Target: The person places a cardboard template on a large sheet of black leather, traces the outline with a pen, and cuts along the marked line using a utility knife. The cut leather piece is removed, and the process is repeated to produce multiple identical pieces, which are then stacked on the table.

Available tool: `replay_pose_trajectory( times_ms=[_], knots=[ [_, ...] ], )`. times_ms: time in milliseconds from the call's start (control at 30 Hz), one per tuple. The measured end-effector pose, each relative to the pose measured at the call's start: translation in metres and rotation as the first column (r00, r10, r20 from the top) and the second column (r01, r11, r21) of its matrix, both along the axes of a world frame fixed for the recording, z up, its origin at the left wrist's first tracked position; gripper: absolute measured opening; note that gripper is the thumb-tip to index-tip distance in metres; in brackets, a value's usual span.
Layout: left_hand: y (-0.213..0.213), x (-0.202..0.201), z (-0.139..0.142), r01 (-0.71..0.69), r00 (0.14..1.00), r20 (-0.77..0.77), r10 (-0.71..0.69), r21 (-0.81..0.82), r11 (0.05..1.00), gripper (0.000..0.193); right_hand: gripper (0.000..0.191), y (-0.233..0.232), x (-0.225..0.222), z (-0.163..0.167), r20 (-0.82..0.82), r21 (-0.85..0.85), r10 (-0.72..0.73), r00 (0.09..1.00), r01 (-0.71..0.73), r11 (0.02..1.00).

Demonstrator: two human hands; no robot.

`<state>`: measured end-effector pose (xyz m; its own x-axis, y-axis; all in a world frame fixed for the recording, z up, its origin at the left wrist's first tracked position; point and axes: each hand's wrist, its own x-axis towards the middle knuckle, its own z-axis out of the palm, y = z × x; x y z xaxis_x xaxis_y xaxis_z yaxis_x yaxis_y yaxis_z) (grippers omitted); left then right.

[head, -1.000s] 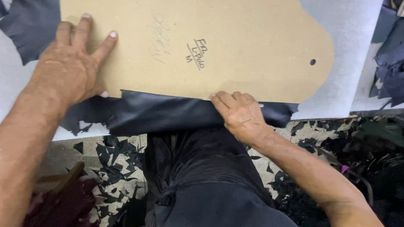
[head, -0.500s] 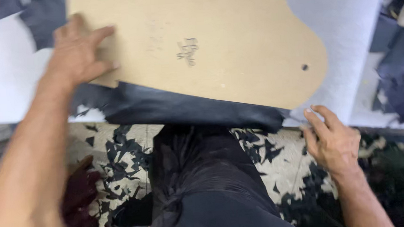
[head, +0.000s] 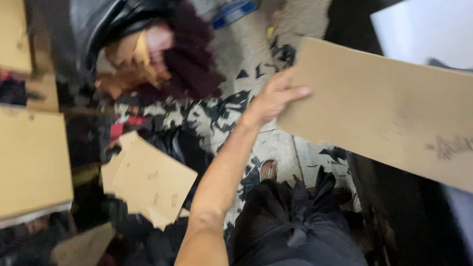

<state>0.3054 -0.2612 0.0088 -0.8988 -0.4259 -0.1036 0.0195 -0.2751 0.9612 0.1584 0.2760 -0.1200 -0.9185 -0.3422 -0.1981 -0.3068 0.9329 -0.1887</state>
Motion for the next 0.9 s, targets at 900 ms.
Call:
replay_pose_trajectory(
  times_ms=[900],
  knots=[
    [0.013,0.253,-0.166,0.295,0.583,0.803,0.126,-0.353,0.888,0.066,0.03,-0.16,0.109,0.029,0.198,-0.032,0.119,0.973,-0.115,0.993]
  ],
)
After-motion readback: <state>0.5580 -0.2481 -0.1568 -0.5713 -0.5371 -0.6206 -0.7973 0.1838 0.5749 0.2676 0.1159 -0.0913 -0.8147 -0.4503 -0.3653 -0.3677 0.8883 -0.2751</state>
